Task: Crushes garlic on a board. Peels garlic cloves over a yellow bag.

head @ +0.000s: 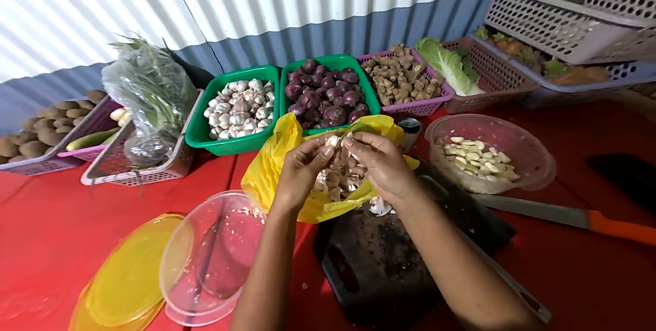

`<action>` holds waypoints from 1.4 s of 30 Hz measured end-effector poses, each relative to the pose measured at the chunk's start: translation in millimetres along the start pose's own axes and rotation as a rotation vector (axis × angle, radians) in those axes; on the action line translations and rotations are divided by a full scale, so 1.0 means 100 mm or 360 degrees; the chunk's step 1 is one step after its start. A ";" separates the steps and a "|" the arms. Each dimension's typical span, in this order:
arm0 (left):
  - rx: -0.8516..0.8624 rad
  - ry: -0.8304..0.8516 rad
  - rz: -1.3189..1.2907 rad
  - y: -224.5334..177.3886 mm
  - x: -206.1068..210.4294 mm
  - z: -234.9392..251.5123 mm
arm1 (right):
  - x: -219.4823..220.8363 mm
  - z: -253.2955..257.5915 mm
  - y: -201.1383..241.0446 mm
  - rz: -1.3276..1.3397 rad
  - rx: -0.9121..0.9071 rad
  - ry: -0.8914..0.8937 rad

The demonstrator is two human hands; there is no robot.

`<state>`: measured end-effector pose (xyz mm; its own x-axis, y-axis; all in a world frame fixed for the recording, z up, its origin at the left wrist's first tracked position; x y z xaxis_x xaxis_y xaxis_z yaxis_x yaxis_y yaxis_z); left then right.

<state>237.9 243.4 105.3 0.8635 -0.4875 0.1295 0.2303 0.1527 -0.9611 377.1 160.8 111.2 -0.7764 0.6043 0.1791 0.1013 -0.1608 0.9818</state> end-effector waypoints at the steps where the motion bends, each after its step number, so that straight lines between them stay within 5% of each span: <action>1: 0.0068 -0.0029 0.0101 -0.03 0.00 0.00 | -0.01 0.01 0.01 -0.0107 -0.0092 -0.0022; 11: 0.0406 0.0028 0.0535 -0.15 -0.03 -0.06 | 0.04 -0.08 0.01 -0.0595 -0.0634 -0.0185; 18: -0.0017 0.0107 0.0041 0.01 -0.04 0.00 | 0.02 0.01 -0.07 0.0068 -0.0027 -0.0043; 21: 0.0191 -0.0158 0.0396 0.01 0.03 -0.02 | 0.02 0.00 -0.05 -0.0435 -0.0440 -0.0218; 26: 0.0137 -0.0142 0.0246 -0.03 0.07 -0.05 | 0.05 -0.07 -0.05 -0.0671 -0.0964 -0.0281; 35: 0.0136 -0.0194 0.0037 0.05 -0.01 0.01 | 0.02 0.03 -0.07 0.0206 0.0000 0.0008; 39: 0.0053 -0.0188 -0.0037 0.04 0.01 0.01 | -0.04 0.05 -0.04 0.0153 -0.0035 -0.0043; 42: -0.0111 -0.0329 -0.0180 0.03 0.00 0.02 | -0.14 0.09 0.01 -0.0354 -0.0332 -0.0247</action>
<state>239.2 245.6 102.3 0.9092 -0.3104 0.2774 0.3053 0.0439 -0.9513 393.5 159.7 110.3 -0.6595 0.7516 -0.0145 -0.2015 -0.1581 0.9666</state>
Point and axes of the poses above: each hand's wrist, its own z-axis towards the middle knuckle, its own x-axis out of the palm, y = z × x, the point moved 3 cm from there along z, towards the middle knuckle, and after that the axes turned 14 degrees about -y, right-handed, at the moved point
